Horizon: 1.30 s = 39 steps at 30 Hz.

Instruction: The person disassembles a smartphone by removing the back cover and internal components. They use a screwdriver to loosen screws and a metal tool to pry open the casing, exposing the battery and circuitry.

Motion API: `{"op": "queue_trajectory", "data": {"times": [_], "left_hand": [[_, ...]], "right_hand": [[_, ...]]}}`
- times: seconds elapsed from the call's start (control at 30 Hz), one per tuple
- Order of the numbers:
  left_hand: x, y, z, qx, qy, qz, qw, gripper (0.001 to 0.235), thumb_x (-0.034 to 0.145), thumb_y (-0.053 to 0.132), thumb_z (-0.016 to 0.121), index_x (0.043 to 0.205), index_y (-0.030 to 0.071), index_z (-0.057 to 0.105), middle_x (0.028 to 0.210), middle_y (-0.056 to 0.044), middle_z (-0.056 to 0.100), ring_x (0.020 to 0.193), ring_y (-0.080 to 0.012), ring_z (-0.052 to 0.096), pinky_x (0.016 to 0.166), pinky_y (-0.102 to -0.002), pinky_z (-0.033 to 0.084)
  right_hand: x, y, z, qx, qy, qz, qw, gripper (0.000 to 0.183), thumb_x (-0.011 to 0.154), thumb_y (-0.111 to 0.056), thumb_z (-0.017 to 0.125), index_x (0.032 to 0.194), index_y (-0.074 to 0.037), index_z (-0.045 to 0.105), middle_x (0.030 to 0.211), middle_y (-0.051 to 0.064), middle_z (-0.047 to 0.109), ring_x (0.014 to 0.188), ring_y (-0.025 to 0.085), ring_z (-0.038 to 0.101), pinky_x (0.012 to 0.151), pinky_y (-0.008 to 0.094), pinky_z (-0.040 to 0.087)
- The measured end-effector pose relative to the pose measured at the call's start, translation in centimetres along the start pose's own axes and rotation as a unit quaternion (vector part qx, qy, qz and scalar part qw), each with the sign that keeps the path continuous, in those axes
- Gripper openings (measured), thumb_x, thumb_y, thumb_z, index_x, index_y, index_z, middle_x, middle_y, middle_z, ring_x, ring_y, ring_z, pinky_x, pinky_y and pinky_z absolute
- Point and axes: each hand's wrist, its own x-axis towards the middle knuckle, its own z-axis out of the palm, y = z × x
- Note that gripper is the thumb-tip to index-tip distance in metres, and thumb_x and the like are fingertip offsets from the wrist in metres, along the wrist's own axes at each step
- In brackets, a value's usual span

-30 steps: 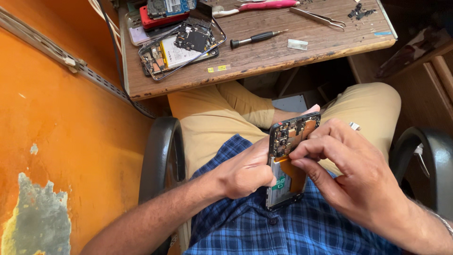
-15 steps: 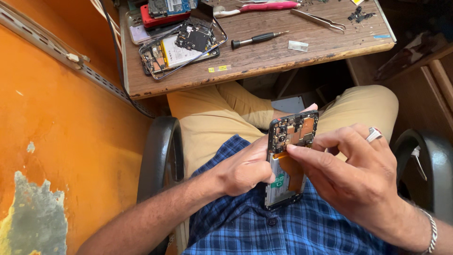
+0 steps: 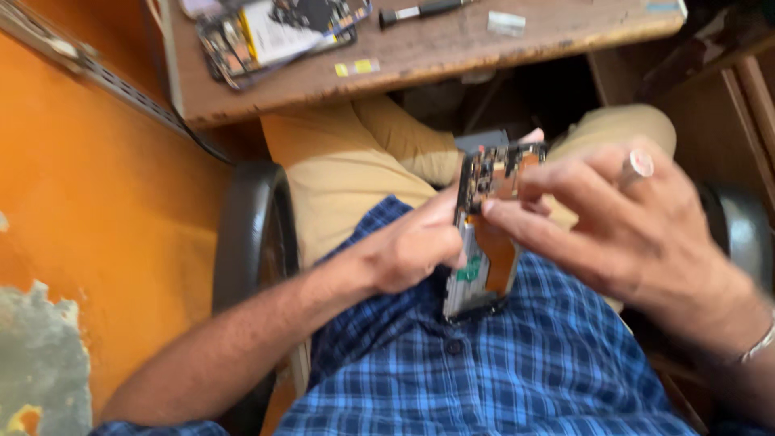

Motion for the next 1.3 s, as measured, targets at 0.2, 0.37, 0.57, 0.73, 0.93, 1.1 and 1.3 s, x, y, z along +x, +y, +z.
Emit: {"op": "queue_trajectory", "data": {"times": [0.2, 0.37, 0.57, 0.73, 0.93, 1.1, 1.3], "left_hand": [[1.0, -2.2, -1.0, 0.003, 0.034, -0.042, 0.999, 0.067, 0.089, 0.013, 0.046, 0.154, 0.002, 0.042, 0.096, -0.005, 0.052, 0.086, -0.0126, 0.049, 0.081, -0.028, 0.047], [1.0, -2.9, -1.6, 0.02, 0.043, -0.037, 0.998, 0.054, 0.088, 0.013, 0.047, 0.14, -0.001, 0.051, 0.105, -0.005, 0.055, 0.092, -0.0128, 0.053, 0.086, -0.028, 0.048], [0.7, -2.4, -1.6, 0.038, 0.046, -0.006, 0.998, 0.051, 0.085, 0.01, 0.048, 0.134, -0.004, 0.055, 0.12, -0.007, 0.057, 0.11, -0.0165, 0.052, 0.1, -0.028, 0.045], [0.6, -1.7, -1.1, -0.129, -0.034, 0.015, 0.991, 0.063, 0.082, 0.012, 0.046, 0.144, -0.001, 0.047, 0.137, -0.018, 0.062, 0.127, -0.0242, 0.06, 0.114, -0.036, 0.047], [0.1, -2.3, 0.4, -0.294, 0.032, 0.004, 0.955, 0.06, 0.098, 0.02, 0.045, 0.152, -0.005, 0.04, 0.137, -0.024, 0.056, 0.124, -0.0299, 0.061, 0.112, -0.047, 0.052], [0.4, -1.9, 0.9, -0.327, 0.022, 0.017, 0.945, 0.062, 0.115, 0.036, 0.03, 0.154, -0.01, 0.04, 0.149, -0.023, 0.055, 0.125, -0.0303, 0.062, 0.112, -0.049, 0.051], [0.0, -2.1, 2.5, -0.286, 0.035, -0.008, 0.958, 0.076, 0.111, 0.054, 0.011, 0.156, -0.002, 0.038, 0.153, -0.022, 0.052, 0.135, -0.0303, 0.061, 0.119, -0.044, 0.051]], "right_hand": [[2.9, 3.0, -0.8, -0.105, -0.127, -0.16, 0.973, 0.032, 0.084, -0.023, 0.072, 0.115, -0.026, 0.066, 0.108, -0.002, 0.059, 0.098, 0.016, 0.059, 0.074, 0.033, 0.047], [5.4, 3.4, -1.3, -0.116, -0.259, -0.208, 0.936, 0.023, 0.083, -0.029, 0.067, 0.102, -0.021, 0.058, 0.094, -0.002, 0.05, 0.093, 0.016, 0.058, 0.068, 0.034, 0.045], [6.7, 3.4, -2.1, -0.108, -0.29, -0.224, 0.924, 0.024, 0.088, -0.029, 0.063, 0.108, -0.016, 0.057, 0.091, -0.001, 0.05, 0.09, 0.017, 0.058, 0.069, 0.035, 0.046], [5.9, 4.1, -2.2, -0.059, -0.226, -0.166, 0.958, 0.026, 0.089, -0.039, 0.062, 0.106, -0.02, 0.061, 0.1, -0.002, 0.058, 0.091, 0.015, 0.062, 0.075, 0.033, 0.049], [0.9, 3.7, -1.9, 0.155, -0.123, -0.033, 0.98, 0.03, 0.085, -0.038, 0.074, 0.106, -0.018, 0.069, 0.099, -0.002, 0.065, 0.078, 0.016, 0.061, 0.064, 0.034, 0.045], [-3.3, -0.4, -0.1, 0.275, -0.14, 0.078, 0.948, 0.026, 0.081, -0.036, 0.079, 0.098, -0.019, 0.068, 0.096, -0.005, 0.068, 0.08, 0.018, 0.065, 0.067, 0.035, 0.05], [-6.7, -1.5, 1.8, 0.396, -0.13, 0.109, 0.902, 0.026, 0.085, -0.034, 0.081, 0.101, -0.017, 0.069, 0.1, -0.004, 0.071, 0.089, 0.019, 0.069, 0.079, 0.036, 0.054]]}}
